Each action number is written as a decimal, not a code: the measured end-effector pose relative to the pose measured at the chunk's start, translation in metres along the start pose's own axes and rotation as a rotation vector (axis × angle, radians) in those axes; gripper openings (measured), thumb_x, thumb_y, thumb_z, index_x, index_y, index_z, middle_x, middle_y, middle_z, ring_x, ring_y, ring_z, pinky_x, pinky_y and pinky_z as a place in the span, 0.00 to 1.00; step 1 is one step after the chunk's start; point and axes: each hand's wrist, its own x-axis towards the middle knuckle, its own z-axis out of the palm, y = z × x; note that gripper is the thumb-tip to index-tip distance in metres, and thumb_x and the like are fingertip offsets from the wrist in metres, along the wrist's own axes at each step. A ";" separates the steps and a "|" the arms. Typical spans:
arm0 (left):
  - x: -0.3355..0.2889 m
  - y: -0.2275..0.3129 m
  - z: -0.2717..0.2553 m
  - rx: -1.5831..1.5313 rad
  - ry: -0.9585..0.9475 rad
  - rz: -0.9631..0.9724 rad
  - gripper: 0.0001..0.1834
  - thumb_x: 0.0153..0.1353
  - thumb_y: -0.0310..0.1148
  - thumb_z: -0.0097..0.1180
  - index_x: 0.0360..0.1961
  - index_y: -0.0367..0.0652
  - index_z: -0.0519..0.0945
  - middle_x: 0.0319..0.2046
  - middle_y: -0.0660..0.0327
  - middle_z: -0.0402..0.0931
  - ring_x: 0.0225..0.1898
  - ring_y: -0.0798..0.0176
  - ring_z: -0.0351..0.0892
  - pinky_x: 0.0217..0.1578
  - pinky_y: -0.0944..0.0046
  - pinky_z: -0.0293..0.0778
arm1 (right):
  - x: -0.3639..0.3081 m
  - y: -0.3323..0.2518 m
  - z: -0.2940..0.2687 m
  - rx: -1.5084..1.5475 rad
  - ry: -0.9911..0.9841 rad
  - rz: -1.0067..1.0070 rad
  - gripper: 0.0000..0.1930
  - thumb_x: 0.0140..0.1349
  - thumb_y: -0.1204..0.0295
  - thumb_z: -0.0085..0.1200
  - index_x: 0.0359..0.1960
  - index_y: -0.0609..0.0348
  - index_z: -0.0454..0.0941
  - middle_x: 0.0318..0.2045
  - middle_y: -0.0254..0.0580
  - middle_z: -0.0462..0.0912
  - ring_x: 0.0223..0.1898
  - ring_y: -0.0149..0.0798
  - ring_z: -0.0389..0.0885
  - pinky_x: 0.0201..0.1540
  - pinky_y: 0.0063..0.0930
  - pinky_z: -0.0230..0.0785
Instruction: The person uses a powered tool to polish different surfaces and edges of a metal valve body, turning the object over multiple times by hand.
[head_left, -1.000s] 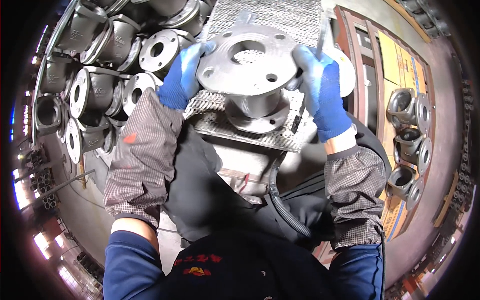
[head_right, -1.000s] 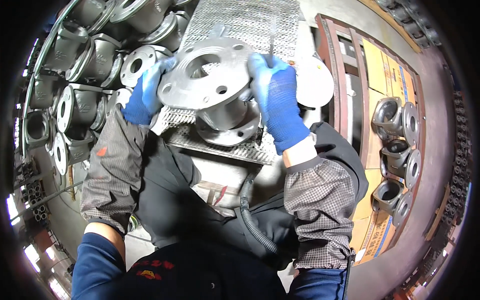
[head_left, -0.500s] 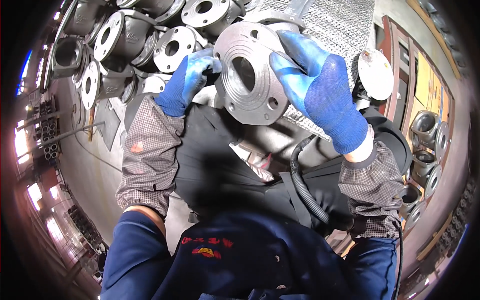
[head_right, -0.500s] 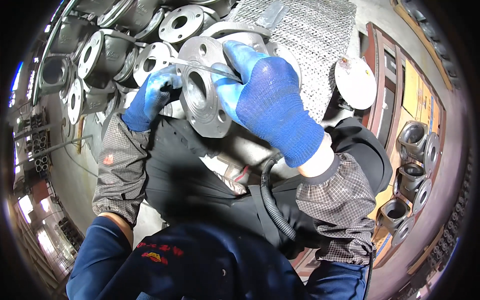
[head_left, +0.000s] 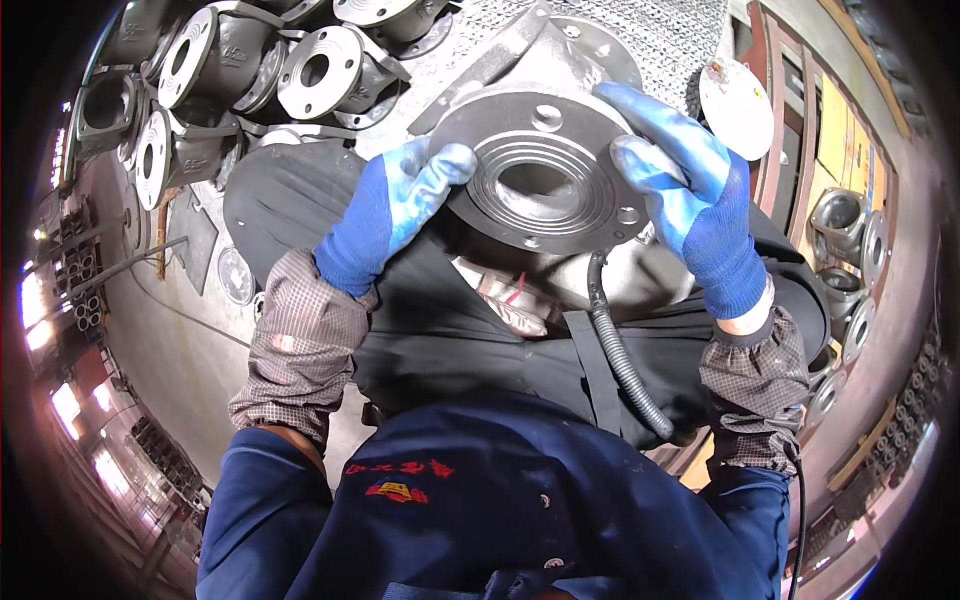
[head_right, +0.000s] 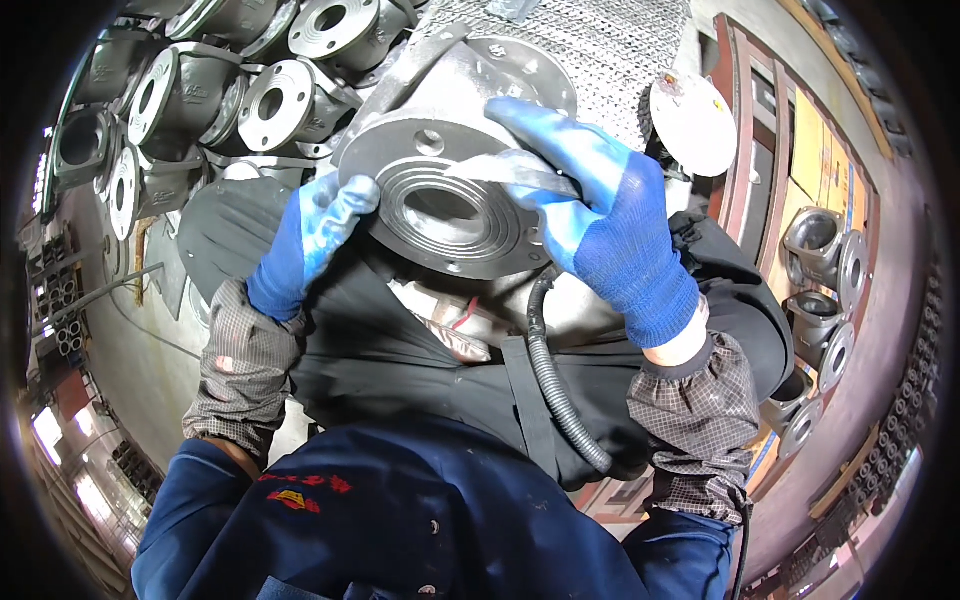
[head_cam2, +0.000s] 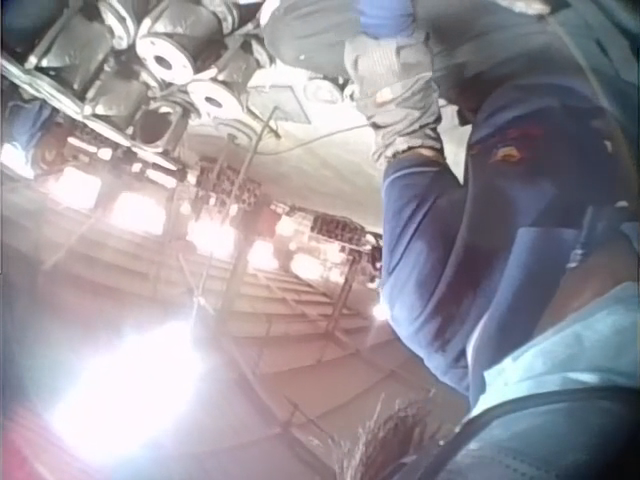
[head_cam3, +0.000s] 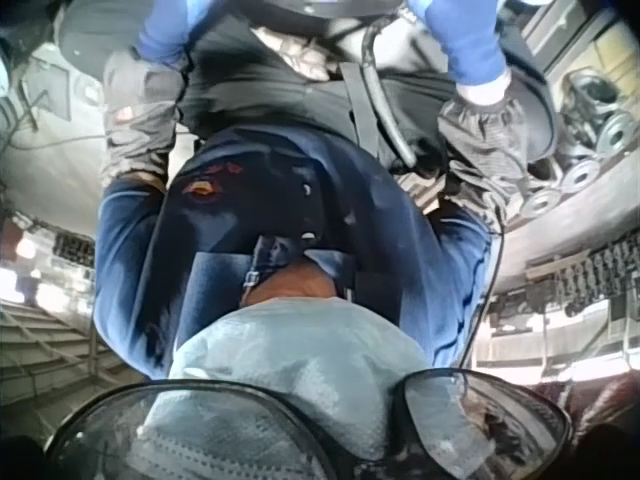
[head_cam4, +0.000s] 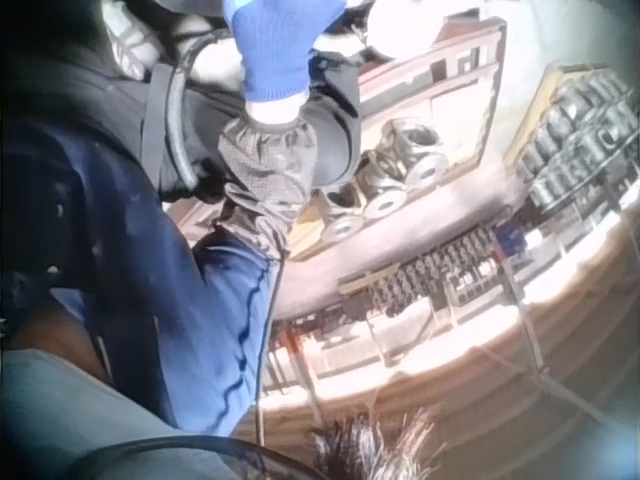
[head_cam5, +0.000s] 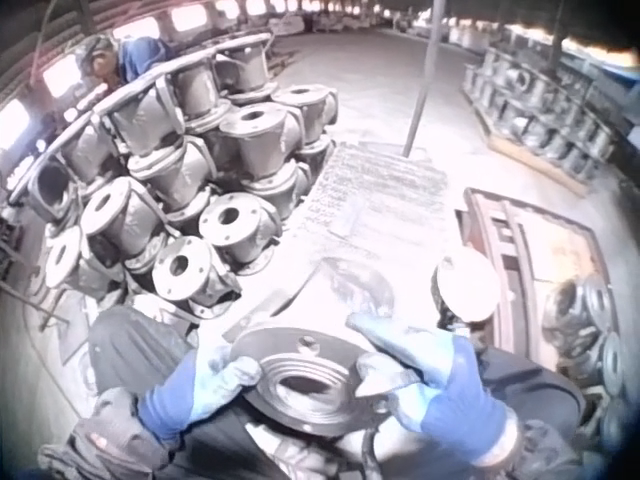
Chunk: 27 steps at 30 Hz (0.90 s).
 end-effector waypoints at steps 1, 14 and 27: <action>-0.002 0.005 0.006 0.028 0.005 -0.032 0.18 0.65 0.41 0.54 0.40 0.32 0.79 0.33 0.61 0.79 0.35 0.71 0.74 0.39 0.71 0.71 | -0.009 0.001 0.004 0.031 0.082 0.094 0.20 0.53 0.83 0.54 0.50 0.61 0.78 0.40 0.48 0.82 0.40 0.37 0.82 0.42 0.25 0.74; 0.030 0.048 0.061 0.207 0.139 -0.115 0.28 0.60 0.48 0.60 0.15 0.36 0.67 0.12 0.64 0.54 0.18 0.71 0.52 0.16 0.63 0.57 | -0.051 0.050 -0.002 0.321 0.555 0.713 0.17 0.66 0.66 0.52 0.49 0.67 0.76 0.36 0.30 0.79 0.35 0.22 0.71 0.38 0.18 0.66; 0.048 0.039 0.095 -0.030 -0.020 -0.012 0.26 0.69 0.47 0.43 0.31 0.30 0.78 0.22 0.60 0.77 0.25 0.72 0.73 0.24 0.67 0.66 | -0.070 0.048 -0.012 0.536 0.574 0.799 0.14 0.64 0.64 0.51 0.31 0.64 0.78 0.21 0.31 0.77 0.22 0.23 0.70 0.26 0.23 0.65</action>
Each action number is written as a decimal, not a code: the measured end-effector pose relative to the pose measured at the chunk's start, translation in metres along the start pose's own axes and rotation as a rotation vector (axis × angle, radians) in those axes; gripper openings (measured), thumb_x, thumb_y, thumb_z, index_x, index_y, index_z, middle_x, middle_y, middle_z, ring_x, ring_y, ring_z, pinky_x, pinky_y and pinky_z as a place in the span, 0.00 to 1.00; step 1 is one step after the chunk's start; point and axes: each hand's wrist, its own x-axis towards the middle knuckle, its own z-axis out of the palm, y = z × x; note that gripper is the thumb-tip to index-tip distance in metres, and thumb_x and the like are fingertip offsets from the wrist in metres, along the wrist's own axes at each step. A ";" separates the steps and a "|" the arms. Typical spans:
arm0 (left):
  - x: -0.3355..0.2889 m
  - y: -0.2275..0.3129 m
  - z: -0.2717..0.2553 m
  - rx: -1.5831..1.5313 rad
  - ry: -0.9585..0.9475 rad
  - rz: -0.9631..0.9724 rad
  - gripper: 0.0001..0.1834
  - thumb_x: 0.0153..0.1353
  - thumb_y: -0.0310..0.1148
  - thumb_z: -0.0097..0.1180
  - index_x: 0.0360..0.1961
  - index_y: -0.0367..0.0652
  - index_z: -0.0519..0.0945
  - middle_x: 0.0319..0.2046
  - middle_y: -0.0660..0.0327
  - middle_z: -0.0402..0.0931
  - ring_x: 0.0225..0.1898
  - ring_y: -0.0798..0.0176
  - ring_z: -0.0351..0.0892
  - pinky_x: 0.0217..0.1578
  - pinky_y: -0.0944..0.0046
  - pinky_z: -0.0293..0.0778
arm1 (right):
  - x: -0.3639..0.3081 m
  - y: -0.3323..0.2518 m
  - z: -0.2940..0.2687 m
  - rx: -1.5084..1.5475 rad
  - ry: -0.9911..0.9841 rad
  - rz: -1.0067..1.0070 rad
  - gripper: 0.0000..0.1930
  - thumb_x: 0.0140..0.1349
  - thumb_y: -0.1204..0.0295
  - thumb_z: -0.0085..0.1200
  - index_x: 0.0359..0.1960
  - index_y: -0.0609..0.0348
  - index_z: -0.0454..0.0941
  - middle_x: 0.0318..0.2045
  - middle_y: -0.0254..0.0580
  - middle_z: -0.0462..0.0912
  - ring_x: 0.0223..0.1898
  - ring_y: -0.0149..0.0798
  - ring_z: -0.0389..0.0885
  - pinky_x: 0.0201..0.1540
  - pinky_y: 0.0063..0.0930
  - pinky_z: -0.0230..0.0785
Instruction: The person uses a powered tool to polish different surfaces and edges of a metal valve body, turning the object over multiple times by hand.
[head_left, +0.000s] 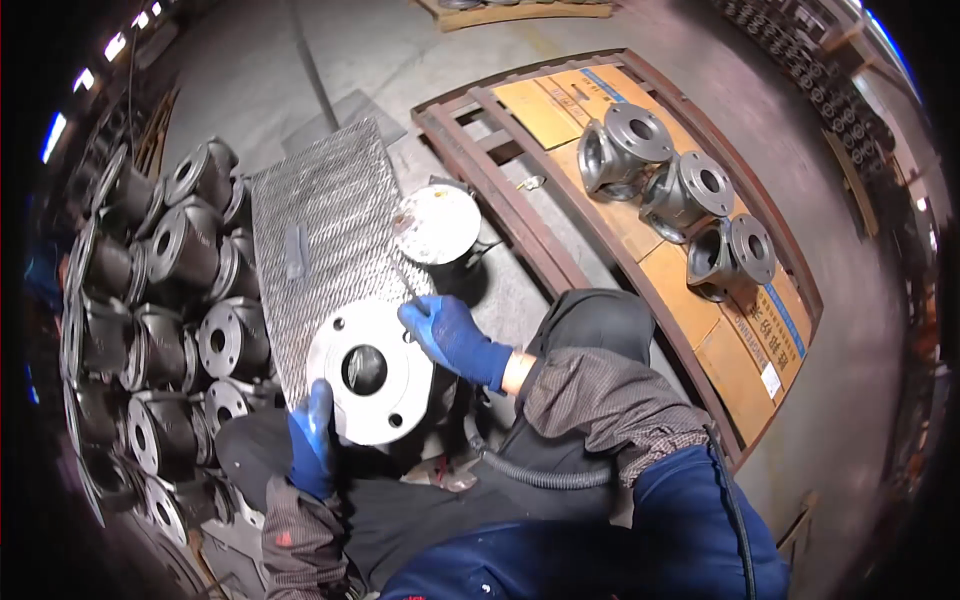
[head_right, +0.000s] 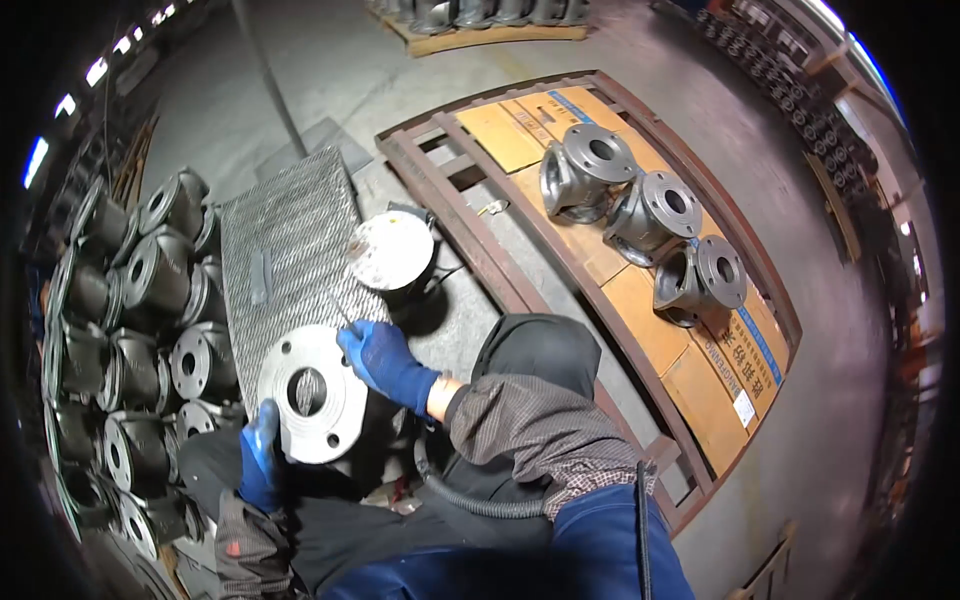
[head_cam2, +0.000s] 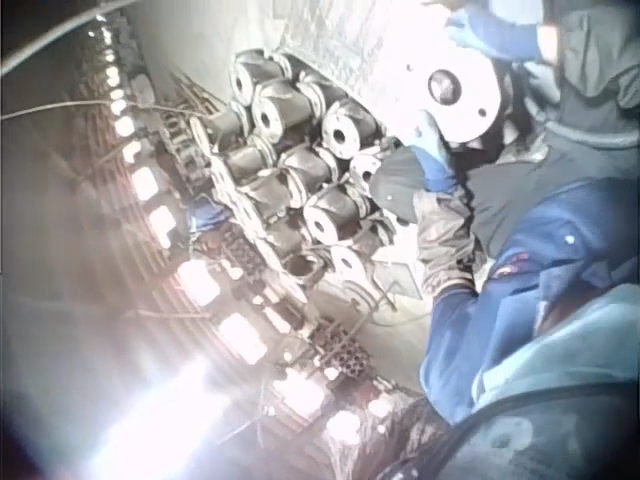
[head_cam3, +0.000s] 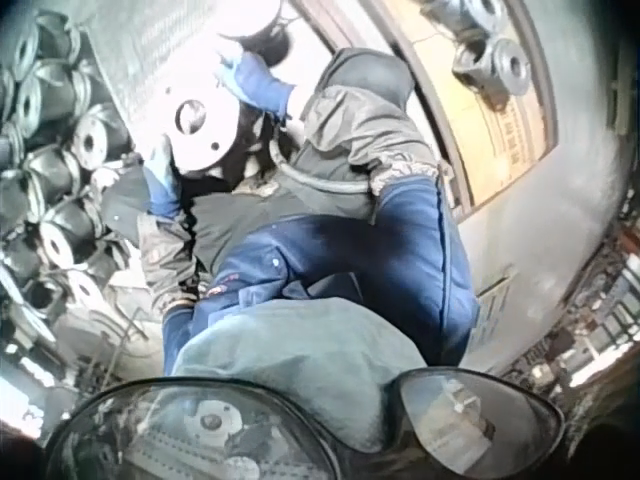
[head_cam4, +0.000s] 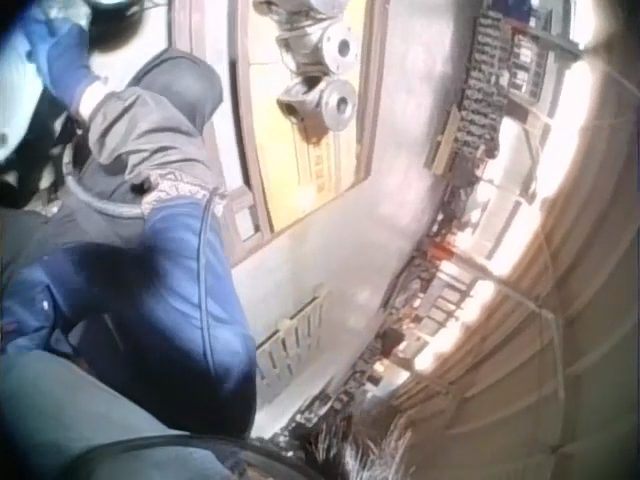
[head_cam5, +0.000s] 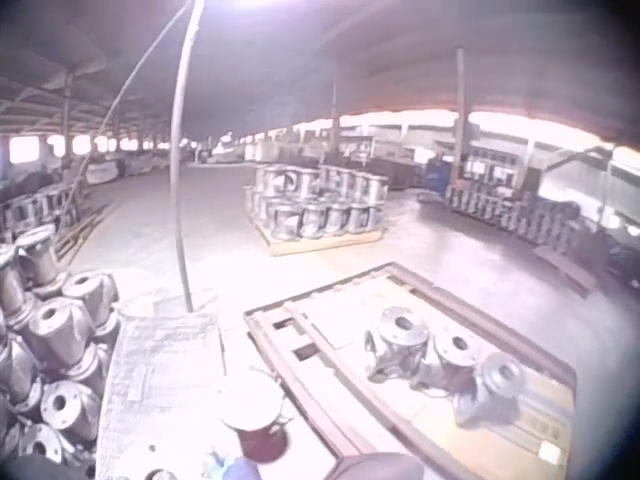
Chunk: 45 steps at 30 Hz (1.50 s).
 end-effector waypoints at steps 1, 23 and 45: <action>-0.003 0.001 -0.001 0.057 -0.032 -0.033 0.26 0.69 0.48 0.44 0.34 0.29 0.77 0.24 0.59 0.77 0.26 0.71 0.73 0.25 0.67 0.67 | -0.003 0.001 -0.002 0.070 0.012 -0.023 0.15 0.65 0.63 0.51 0.32 0.65 0.78 0.21 0.32 0.77 0.22 0.24 0.71 0.26 0.23 0.66; 0.247 0.109 0.480 0.026 -0.835 0.639 0.17 0.64 0.39 0.53 0.46 0.37 0.76 0.27 0.60 0.77 0.25 0.67 0.76 0.28 0.67 0.74 | 0.030 -0.103 -0.465 -0.876 1.401 -0.324 0.12 0.58 0.68 0.47 0.30 0.61 0.82 0.32 0.55 0.83 0.35 0.50 0.83 0.38 0.35 0.74; 0.128 -0.006 0.238 0.912 -0.415 0.672 0.18 0.57 0.47 0.55 0.23 0.44 0.80 0.19 0.51 0.77 0.22 0.46 0.78 0.26 0.51 0.73 | 0.104 -0.088 -0.699 -1.780 1.122 -0.112 0.14 0.64 0.66 0.42 0.33 0.60 0.79 0.32 0.54 0.82 0.31 0.53 0.82 0.29 0.42 0.73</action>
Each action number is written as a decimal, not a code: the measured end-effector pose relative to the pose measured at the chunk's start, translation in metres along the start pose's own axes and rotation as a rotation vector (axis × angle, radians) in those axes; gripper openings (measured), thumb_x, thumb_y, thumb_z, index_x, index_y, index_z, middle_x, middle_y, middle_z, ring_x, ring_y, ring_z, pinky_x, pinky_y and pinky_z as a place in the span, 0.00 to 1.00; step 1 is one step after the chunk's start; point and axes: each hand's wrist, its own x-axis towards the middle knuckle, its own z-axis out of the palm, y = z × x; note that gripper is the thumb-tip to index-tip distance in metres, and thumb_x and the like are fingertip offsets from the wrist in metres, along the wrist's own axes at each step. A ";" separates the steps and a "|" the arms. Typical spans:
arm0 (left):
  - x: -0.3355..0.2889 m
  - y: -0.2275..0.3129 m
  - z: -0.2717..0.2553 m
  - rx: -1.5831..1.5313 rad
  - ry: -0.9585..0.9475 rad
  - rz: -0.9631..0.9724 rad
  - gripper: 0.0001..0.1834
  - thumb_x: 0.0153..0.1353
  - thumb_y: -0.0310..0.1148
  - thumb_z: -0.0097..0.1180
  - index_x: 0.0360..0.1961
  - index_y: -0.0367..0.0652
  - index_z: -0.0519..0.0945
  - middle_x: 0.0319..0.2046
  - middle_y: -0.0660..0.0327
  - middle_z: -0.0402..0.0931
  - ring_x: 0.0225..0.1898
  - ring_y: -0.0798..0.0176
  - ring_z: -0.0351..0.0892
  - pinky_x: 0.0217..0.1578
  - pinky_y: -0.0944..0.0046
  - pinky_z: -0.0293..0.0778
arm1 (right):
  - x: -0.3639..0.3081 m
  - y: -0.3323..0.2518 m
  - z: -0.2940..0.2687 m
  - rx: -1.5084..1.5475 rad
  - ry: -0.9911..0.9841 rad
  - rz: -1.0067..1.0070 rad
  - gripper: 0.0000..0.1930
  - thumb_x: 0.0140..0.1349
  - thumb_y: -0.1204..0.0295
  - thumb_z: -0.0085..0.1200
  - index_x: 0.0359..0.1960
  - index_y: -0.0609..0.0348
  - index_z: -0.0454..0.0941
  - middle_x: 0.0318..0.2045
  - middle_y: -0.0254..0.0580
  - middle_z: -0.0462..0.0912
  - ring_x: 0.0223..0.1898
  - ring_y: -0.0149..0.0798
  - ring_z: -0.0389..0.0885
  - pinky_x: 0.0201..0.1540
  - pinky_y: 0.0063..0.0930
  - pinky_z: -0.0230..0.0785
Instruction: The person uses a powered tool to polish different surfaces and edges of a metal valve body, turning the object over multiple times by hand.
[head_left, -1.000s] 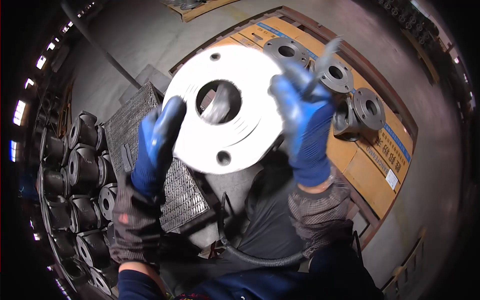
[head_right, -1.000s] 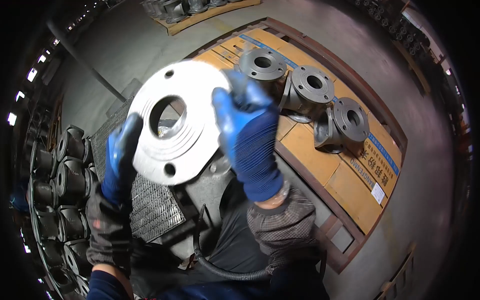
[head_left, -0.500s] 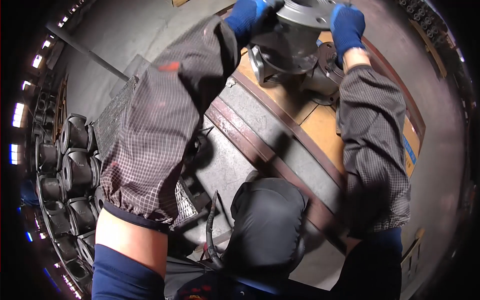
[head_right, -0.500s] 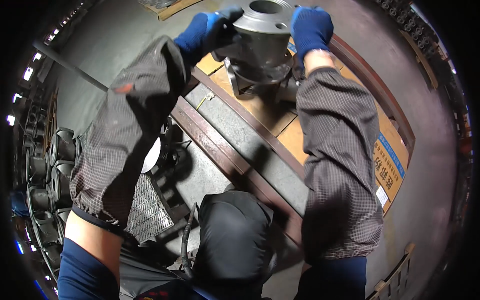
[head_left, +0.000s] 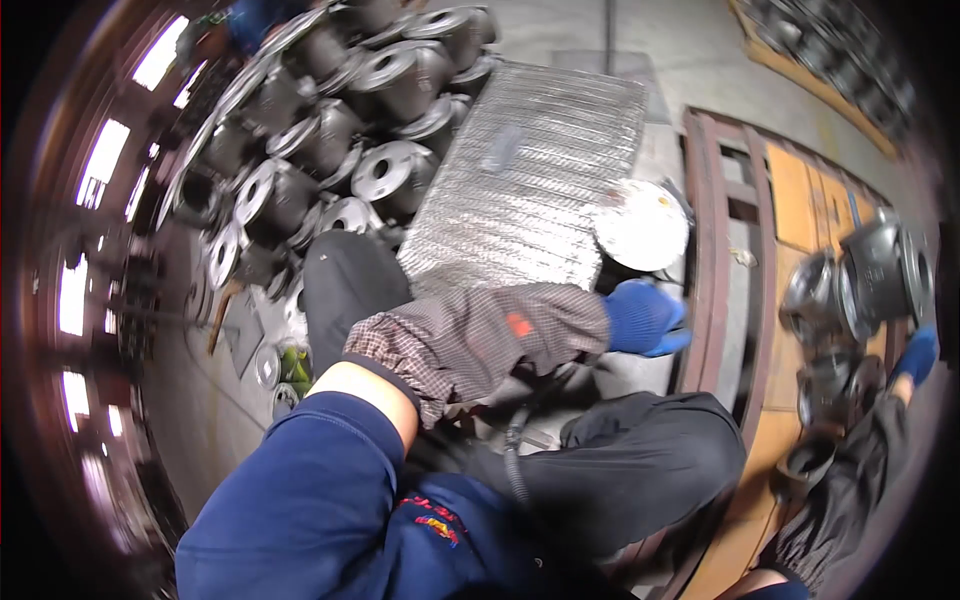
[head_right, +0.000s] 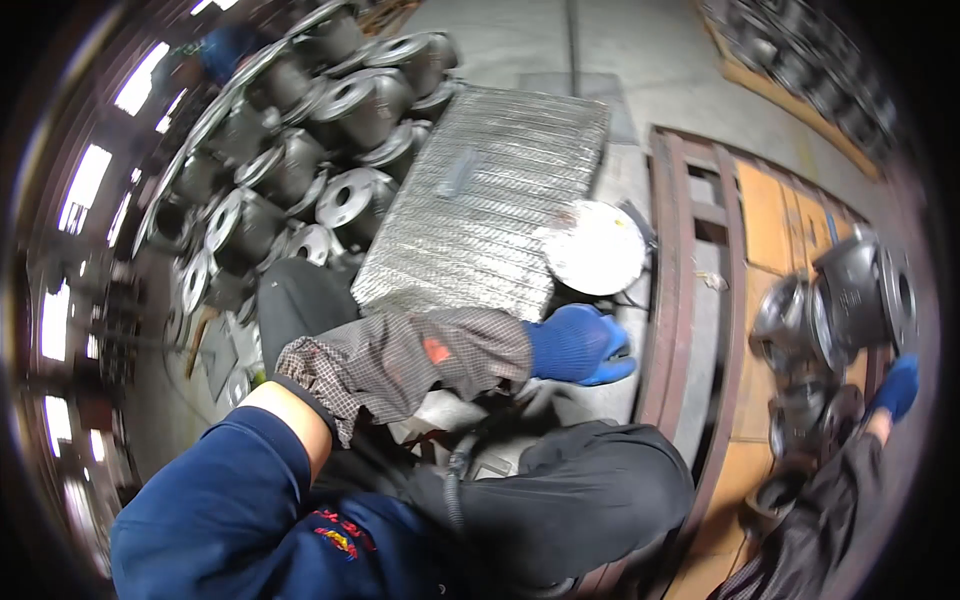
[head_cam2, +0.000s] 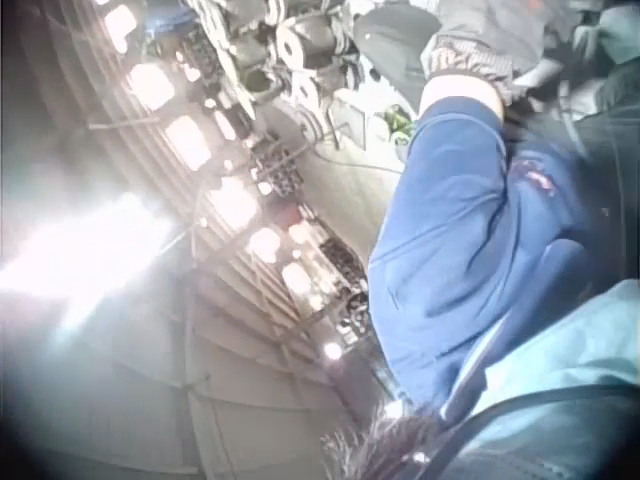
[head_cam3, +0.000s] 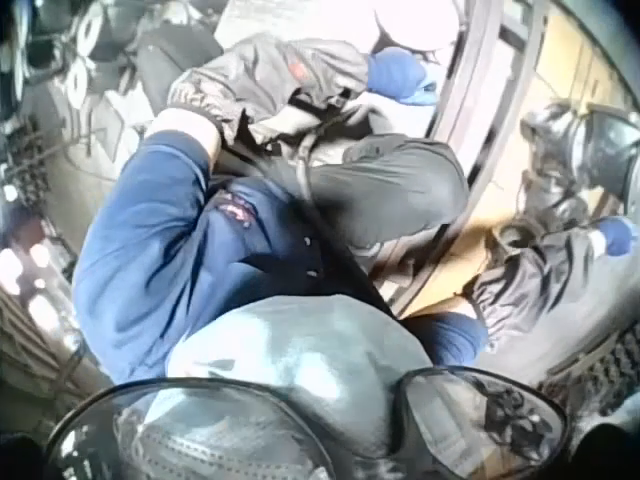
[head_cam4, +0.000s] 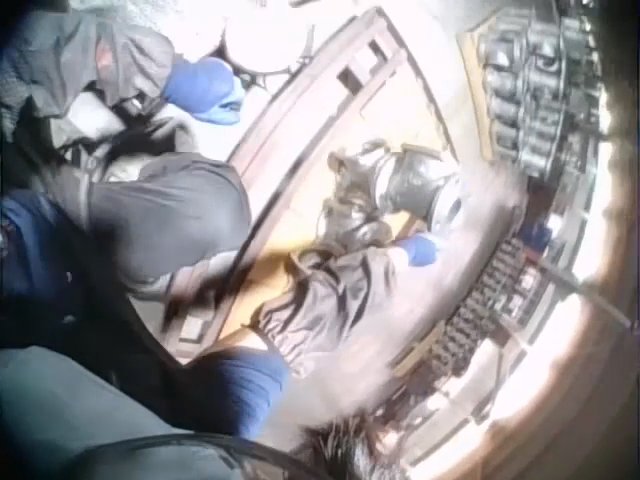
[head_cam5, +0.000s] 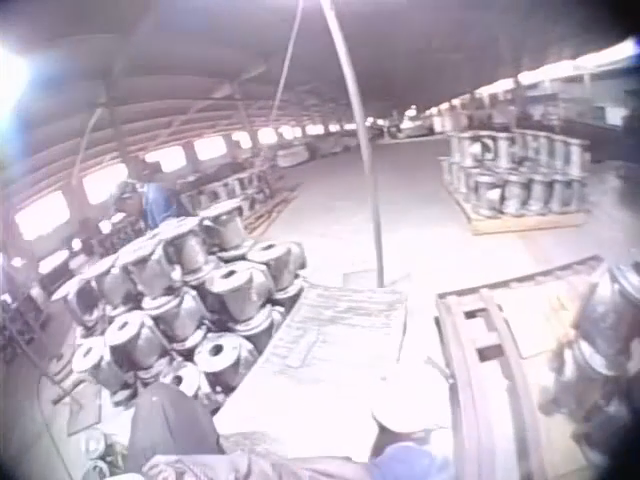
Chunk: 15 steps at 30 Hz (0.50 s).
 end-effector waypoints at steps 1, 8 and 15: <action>-0.031 -0.013 -0.016 -0.097 -0.040 -0.101 0.17 0.57 0.48 0.55 0.27 0.43 0.80 0.21 0.49 0.77 0.24 0.46 0.78 0.27 0.52 0.74 | -0.002 0.004 -0.003 0.010 0.048 0.015 0.14 0.65 0.66 0.41 0.34 0.60 0.79 0.32 0.54 0.82 0.31 0.52 0.82 0.29 0.41 0.73; -0.209 -0.090 -0.127 -0.089 -0.163 -0.653 0.24 0.59 0.55 0.48 0.35 0.43 0.82 0.30 0.48 0.81 0.35 0.46 0.81 0.38 0.50 0.75 | -0.193 -0.267 -0.112 1.173 -0.218 0.248 0.20 0.69 0.59 0.39 0.53 0.61 0.72 0.42 0.48 0.80 0.41 0.38 0.79 0.38 0.28 0.70; -0.256 -0.164 -0.207 -0.022 -0.102 -0.726 0.29 0.60 0.59 0.48 0.43 0.42 0.80 0.34 0.49 0.81 0.38 0.49 0.80 0.42 0.52 0.73 | -0.266 -0.437 -0.377 1.708 -0.558 -0.087 0.20 0.70 0.59 0.39 0.53 0.58 0.74 0.48 0.41 0.78 0.41 0.31 0.78 0.32 0.21 0.70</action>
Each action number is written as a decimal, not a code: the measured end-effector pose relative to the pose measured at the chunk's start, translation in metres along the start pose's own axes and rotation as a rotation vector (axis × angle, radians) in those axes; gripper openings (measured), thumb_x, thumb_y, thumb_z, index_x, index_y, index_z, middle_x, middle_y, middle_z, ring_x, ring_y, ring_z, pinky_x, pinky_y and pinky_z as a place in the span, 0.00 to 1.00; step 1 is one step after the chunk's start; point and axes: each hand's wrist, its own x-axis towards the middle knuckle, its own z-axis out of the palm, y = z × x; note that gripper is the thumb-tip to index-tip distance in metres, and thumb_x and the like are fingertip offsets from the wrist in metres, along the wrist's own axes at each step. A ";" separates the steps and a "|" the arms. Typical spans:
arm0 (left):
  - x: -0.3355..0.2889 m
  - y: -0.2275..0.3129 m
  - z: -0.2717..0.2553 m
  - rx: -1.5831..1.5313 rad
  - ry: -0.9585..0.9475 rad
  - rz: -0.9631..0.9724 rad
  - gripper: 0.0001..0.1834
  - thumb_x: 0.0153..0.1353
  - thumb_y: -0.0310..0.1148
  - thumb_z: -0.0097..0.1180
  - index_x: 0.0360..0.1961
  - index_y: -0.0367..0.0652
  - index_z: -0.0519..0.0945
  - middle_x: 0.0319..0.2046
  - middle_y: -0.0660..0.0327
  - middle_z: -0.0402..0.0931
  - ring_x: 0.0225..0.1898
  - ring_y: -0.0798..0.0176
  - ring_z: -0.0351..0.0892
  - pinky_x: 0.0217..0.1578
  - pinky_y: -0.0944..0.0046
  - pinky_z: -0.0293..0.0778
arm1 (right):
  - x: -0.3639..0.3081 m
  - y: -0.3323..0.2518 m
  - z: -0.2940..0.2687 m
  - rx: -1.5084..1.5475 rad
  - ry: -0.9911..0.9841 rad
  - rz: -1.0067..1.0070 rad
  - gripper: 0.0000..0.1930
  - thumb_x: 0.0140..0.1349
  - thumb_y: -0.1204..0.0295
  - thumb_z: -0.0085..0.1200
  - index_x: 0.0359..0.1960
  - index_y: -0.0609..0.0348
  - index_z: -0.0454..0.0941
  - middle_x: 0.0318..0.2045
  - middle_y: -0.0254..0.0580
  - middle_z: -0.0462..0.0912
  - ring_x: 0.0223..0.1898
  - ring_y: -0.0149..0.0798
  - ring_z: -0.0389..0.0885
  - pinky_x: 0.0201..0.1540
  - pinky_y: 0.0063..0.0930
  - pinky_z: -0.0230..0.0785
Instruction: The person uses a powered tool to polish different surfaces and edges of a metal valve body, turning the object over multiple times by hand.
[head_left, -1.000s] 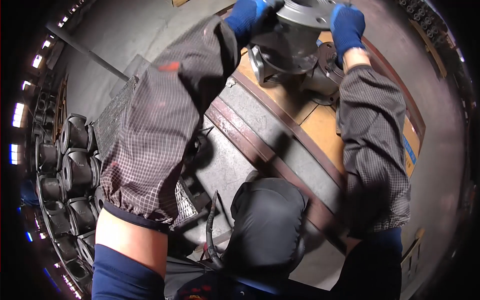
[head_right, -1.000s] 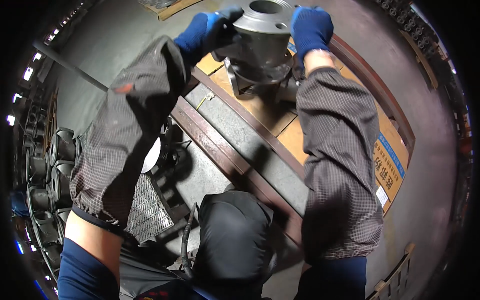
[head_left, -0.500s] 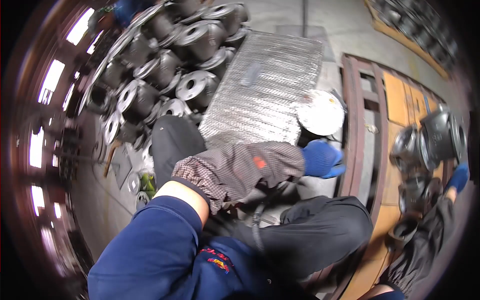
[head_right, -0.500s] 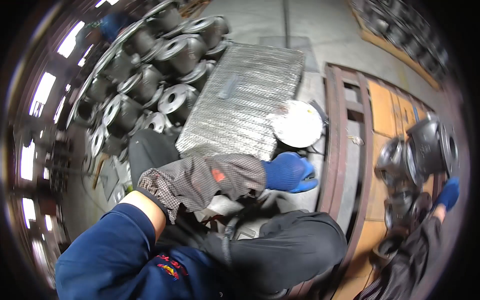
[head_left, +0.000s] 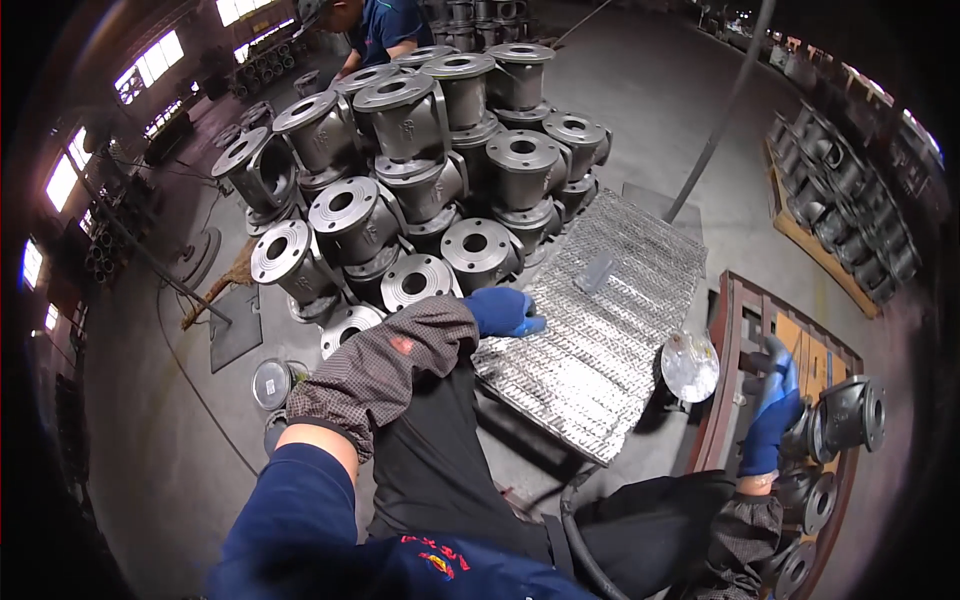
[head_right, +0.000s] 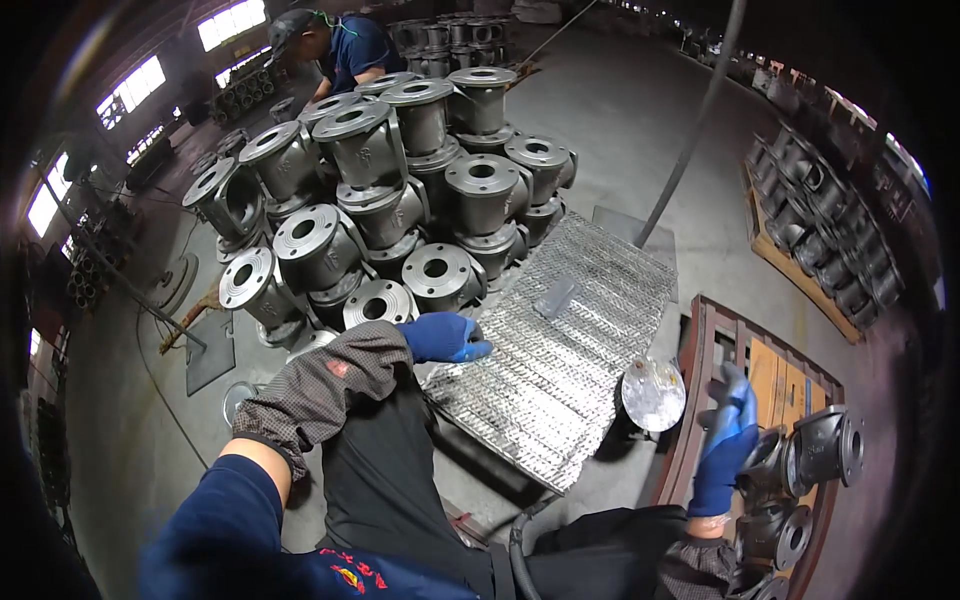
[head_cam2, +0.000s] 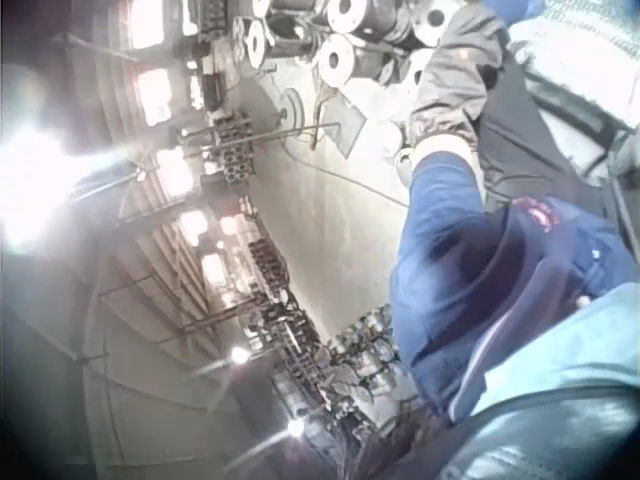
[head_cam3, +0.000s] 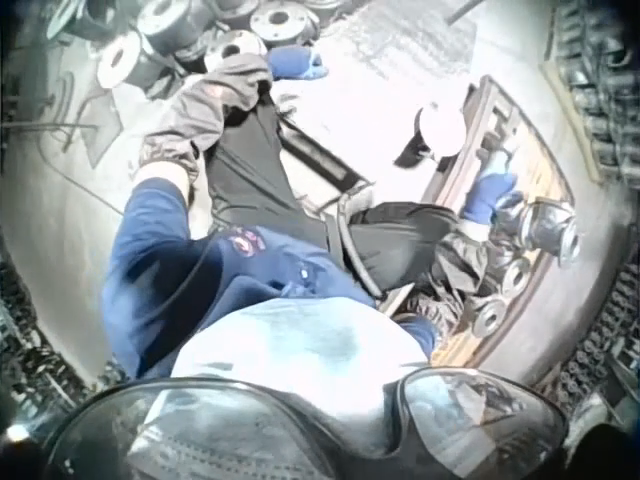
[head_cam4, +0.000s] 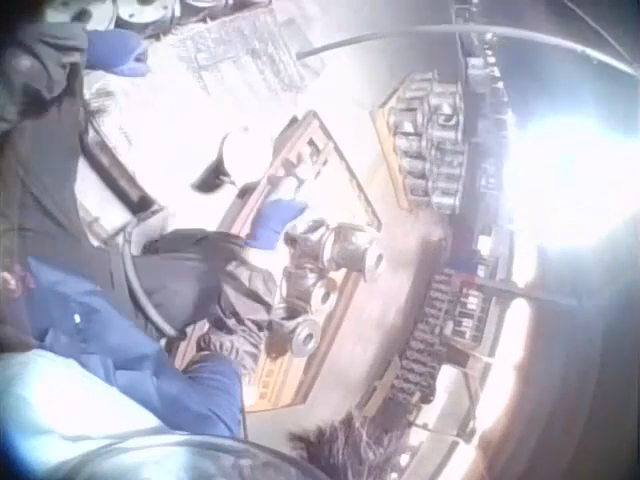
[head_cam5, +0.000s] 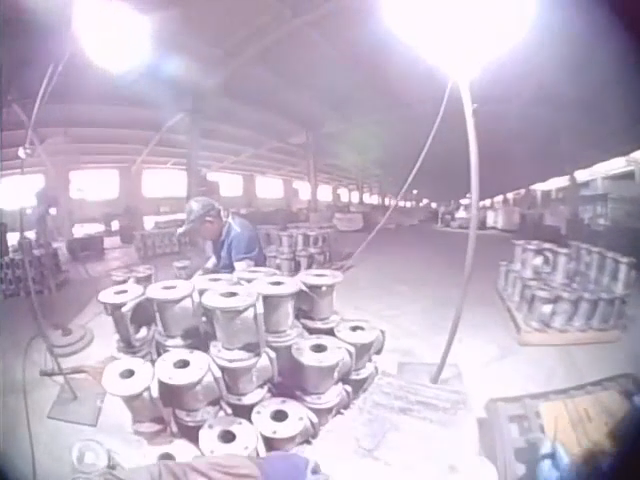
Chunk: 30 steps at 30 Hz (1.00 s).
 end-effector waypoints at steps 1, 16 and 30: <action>0.007 -0.019 -0.005 -0.071 0.059 -0.007 0.29 0.61 0.59 0.48 0.44 0.42 0.80 0.34 0.49 0.81 0.39 0.50 0.80 0.42 0.53 0.73 | -0.012 -0.014 0.026 0.012 -0.086 -0.082 0.20 0.71 0.59 0.39 0.53 0.58 0.75 0.46 0.41 0.79 0.37 0.30 0.78 0.32 0.21 0.70; 0.211 -0.096 -0.156 0.513 0.588 -0.264 0.36 0.46 0.53 0.62 0.53 0.41 0.72 0.43 0.51 0.79 0.44 0.51 0.79 0.43 0.52 0.74 | -0.011 -0.028 0.104 0.037 -0.368 0.454 0.24 0.72 0.58 0.34 0.49 0.66 0.75 0.32 0.43 0.83 0.20 0.25 0.73 0.27 0.18 0.68; 0.207 -0.055 -0.095 0.562 0.476 -0.005 0.34 0.48 0.44 0.60 0.56 0.37 0.71 0.31 0.50 0.80 0.34 0.53 0.82 0.31 0.54 0.75 | -0.022 -0.043 0.080 0.038 -0.368 0.528 0.20 0.72 0.62 0.36 0.51 0.66 0.73 0.38 0.44 0.82 0.25 0.25 0.75 0.29 0.16 0.68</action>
